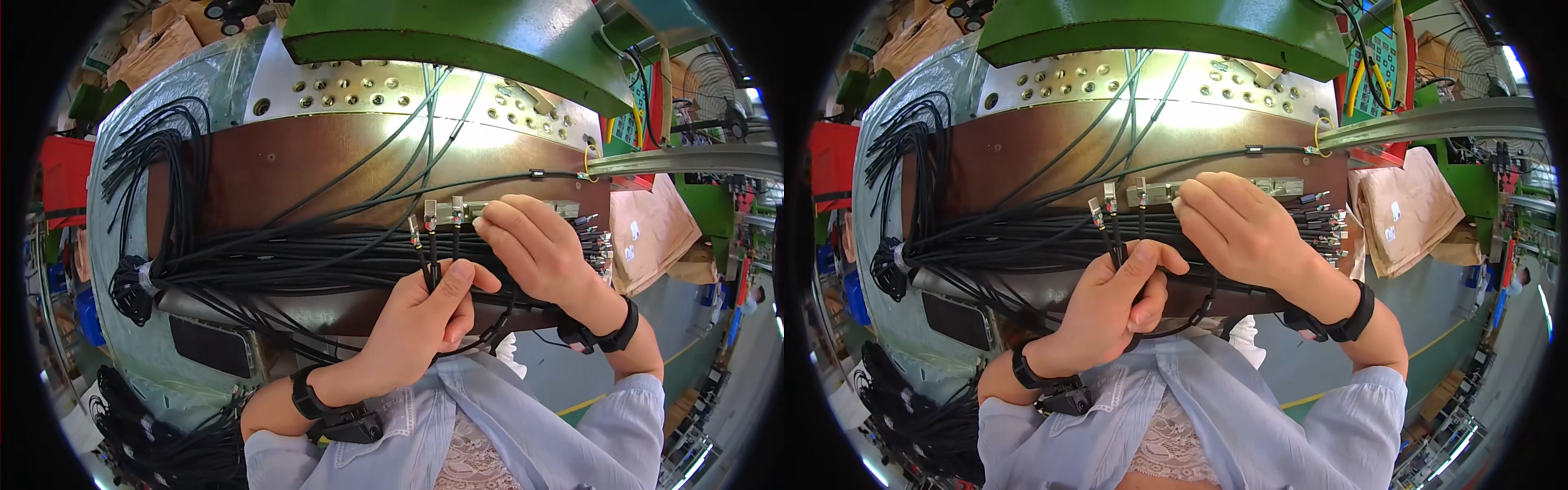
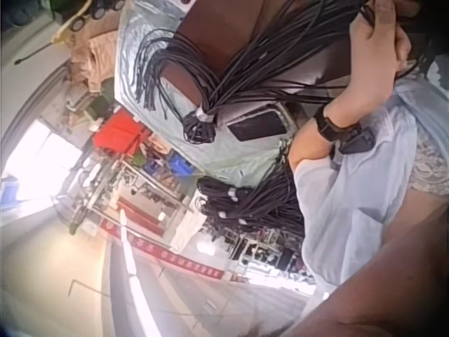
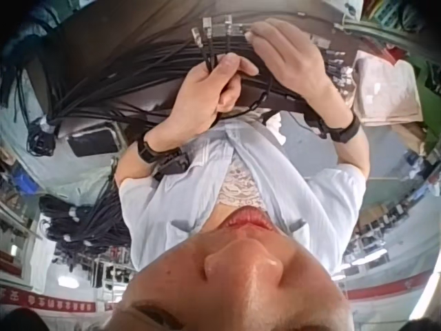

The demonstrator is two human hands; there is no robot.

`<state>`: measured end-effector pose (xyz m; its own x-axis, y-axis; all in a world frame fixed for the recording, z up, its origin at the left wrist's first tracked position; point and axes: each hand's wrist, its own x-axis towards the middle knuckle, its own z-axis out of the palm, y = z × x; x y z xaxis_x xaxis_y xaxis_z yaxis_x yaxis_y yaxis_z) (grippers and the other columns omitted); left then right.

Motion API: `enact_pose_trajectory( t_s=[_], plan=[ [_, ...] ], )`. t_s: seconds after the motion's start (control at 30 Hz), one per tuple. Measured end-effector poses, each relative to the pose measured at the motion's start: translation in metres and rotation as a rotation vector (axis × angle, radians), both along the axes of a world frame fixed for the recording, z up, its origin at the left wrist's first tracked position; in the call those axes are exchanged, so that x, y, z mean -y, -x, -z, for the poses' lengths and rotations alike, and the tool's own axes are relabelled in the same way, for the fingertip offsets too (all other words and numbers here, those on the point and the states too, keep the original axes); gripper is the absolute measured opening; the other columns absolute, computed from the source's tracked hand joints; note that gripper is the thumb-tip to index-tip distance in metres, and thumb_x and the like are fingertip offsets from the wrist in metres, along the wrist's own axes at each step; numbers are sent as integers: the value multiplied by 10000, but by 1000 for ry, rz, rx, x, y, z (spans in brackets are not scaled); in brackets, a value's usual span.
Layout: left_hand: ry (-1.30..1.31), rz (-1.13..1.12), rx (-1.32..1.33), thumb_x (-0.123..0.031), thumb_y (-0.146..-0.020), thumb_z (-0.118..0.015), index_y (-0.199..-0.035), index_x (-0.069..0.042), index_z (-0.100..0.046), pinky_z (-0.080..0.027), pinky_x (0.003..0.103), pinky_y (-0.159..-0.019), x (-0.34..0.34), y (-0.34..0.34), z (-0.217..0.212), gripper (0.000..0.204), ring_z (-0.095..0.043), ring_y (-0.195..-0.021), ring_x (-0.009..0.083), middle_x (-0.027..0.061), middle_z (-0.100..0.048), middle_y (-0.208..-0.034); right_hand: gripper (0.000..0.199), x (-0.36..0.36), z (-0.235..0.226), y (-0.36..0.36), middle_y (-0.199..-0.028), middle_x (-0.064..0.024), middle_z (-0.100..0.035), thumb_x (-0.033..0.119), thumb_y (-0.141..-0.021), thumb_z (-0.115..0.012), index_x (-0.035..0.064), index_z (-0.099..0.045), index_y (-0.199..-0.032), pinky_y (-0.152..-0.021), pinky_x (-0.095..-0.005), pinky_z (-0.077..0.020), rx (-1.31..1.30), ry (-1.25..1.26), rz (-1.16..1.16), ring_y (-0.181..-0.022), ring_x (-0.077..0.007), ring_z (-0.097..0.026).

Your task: The person picks up a bundle of cables, separates individual cables, and inserts the connectors into a metal fixture. They then place the cables into a machine to be processed before removing them and repeating the task.

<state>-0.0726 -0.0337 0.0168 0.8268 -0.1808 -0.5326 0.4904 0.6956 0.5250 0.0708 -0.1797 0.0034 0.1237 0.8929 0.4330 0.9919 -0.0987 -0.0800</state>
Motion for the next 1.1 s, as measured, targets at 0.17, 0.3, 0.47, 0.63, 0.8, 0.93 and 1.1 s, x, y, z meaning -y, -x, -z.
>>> enact_pose_trajectory(
  t_s=[0.17, 0.3, 0.47, 0.63, 0.8, 0.93, 1.1],
  plan=[
    [32, 30, -15, -348, -1081, -394, -1051, -8, -604, -251, 231, -460, 4, -6, 1, 401, -295, -472, 47, -26, -417, -554, 377, 0, -5, -3, -1008, -111, -612, 158, -658, -634, 1, -605, -1000, -815, -364, -527, -83, 34, -5, -902, -283, -621],
    [104, 128, 25, -362, -1077, -399, -1095, 8, -598, -320, 230, -472, 9, -16, -10, 421, -392, -481, 68, 5, -507, -595, 341, 7, -9, -9, -948, -109, -612, 157, -689, -641, 10, -627, -997, -749, -367, -521, -91, -136, 23, -851, -289, -618],
    [-249, -80, -10, -385, -1075, -377, -1273, 38, -531, -552, 287, -663, 4, -21, -22, 492, -657, -703, 175, 143, -691, -898, 249, 12, -2, -9, -950, -111, -612, 67, -720, -654, 20, -619, -962, -717, -381, -525, -120, -242, 97, -842, -297, -618],
    [-439, -165, 124, -370, -1063, -447, -1109, -18, -601, -397, 198, -525, 0, -19, -7, 387, -509, -586, 49, 15, -575, -703, 265, 19, 7, -8, -987, -112, -615, 40, -702, -648, 6, -601, -960, -813, -375, -543, -142, -100, 91, -927, -297, -632],
    [-393, -92, 166, -394, -1051, -474, -1005, -52, -588, -266, 185, -466, -2, -11, 1, 363, -401, -554, 5, -52, -493, -699, 297, 23, 8, -17, -989, -119, -614, 73, -670, -641, -4, -597, -954, -784, -364, -547, -146, -81, 12, -911, -295, -634],
    [-46, -44, 106, -419, -1077, -350, -1054, -30, -533, -280, 188, -486, -1, -9, -4, 431, -314, -559, 37, -36, -378, -692, 299, 20, 6, -19, -983, -114, -612, 80, -665, -641, -2, -594, -948, -755, -358, -546, -164, -78, -22, -901, -287, -632],
    [-22, 14, 2, -334, -1095, -320, -1038, -28, -534, -291, 195, -492, 4, -14, -6, 377, -324, -566, 29, -45, -383, -692, 279, 15, -1, -21, -969, -113, -609, 106, -682, -634, 4, -584, -937, -735, -353, -532, -179, 34, -52, -827, -271, -614]
  ],
)
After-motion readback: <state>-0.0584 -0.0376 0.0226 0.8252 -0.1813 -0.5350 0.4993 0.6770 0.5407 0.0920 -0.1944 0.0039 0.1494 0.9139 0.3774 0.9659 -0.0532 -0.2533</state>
